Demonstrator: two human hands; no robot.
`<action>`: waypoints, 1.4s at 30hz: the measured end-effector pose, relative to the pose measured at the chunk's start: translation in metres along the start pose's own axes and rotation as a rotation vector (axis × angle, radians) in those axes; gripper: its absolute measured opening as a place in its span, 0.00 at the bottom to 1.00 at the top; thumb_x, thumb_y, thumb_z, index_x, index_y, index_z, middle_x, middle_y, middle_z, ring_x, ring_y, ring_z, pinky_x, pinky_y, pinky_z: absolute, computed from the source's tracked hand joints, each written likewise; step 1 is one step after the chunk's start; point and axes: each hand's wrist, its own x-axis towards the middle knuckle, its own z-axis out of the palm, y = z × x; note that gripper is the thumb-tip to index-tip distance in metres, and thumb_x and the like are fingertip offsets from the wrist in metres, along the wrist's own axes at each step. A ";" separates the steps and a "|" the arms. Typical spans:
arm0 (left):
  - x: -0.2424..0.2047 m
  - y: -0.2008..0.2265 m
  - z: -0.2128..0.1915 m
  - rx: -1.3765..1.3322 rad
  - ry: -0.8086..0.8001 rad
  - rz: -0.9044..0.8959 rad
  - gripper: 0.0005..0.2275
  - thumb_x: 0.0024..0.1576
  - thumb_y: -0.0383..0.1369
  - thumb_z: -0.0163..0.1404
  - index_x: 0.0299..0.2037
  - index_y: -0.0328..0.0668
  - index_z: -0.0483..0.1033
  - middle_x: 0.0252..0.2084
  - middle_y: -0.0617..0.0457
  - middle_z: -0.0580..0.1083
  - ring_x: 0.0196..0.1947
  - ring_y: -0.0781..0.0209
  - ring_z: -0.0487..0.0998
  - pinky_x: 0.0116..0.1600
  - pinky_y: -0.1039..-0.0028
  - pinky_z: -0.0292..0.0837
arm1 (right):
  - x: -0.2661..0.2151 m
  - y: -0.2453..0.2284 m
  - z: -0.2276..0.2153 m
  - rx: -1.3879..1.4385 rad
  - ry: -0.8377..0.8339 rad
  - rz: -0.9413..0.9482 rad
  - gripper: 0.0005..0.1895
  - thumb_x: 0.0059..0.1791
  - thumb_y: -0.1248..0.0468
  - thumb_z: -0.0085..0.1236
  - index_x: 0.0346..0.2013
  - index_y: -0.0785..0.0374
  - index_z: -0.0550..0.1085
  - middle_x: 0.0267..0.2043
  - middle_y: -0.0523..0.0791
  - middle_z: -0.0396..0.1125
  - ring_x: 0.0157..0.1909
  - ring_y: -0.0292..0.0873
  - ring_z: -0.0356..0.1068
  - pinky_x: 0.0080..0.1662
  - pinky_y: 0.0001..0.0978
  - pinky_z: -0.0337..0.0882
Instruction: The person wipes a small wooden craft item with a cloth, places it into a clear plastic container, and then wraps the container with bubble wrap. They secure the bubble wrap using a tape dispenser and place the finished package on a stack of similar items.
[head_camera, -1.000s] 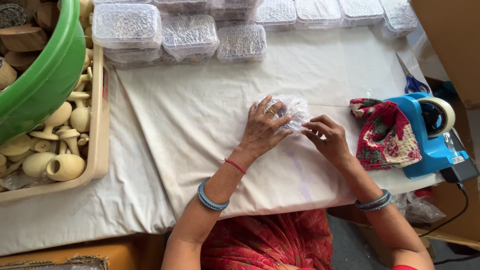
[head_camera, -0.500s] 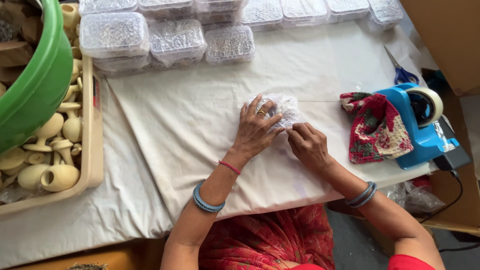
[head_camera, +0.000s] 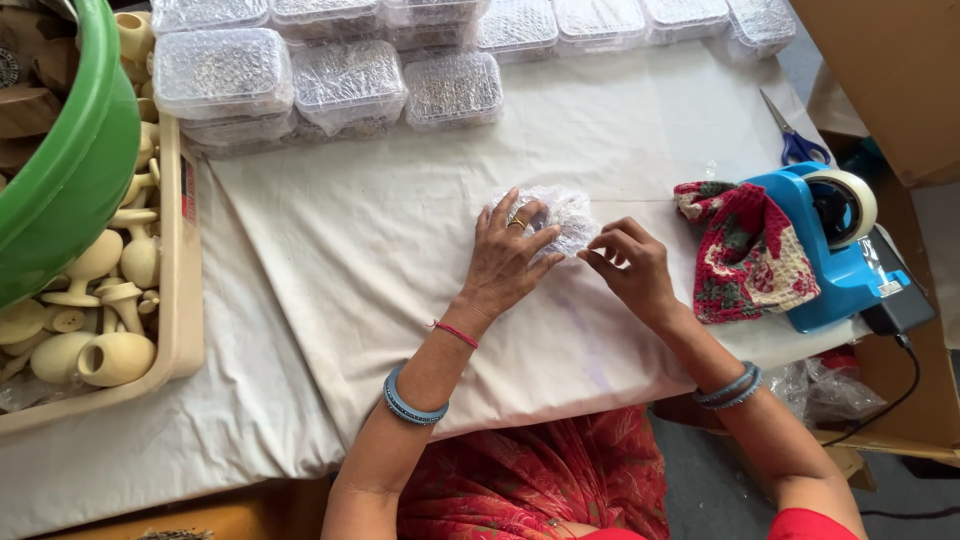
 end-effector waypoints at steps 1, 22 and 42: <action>0.000 0.000 0.000 -0.003 -0.003 0.000 0.16 0.55 0.48 0.59 0.51 0.59 0.80 0.64 0.53 0.65 0.72 0.42 0.56 0.71 0.36 0.51 | -0.001 0.000 0.004 -0.001 -0.001 0.003 0.09 0.45 0.67 0.72 0.35 0.66 0.79 0.40 0.45 0.71 0.29 0.36 0.72 0.30 0.27 0.73; 0.001 0.001 -0.012 -0.057 -0.011 0.010 0.14 0.55 0.44 0.61 0.49 0.54 0.82 0.64 0.53 0.67 0.72 0.40 0.57 0.70 0.35 0.52 | -0.099 0.024 -0.234 -0.494 0.435 0.476 0.01 0.59 0.71 0.63 0.44 0.67 0.80 0.51 0.49 0.69 0.50 0.43 0.73 0.46 0.32 0.75; -0.001 -0.002 -0.009 -0.059 -0.001 0.012 0.14 0.55 0.45 0.61 0.49 0.56 0.83 0.65 0.55 0.67 0.73 0.43 0.56 0.72 0.39 0.52 | -0.108 0.064 -0.266 -0.199 0.306 0.786 0.09 0.55 0.66 0.63 0.48 0.68 0.79 0.42 0.46 0.72 0.44 0.36 0.69 0.46 0.27 0.69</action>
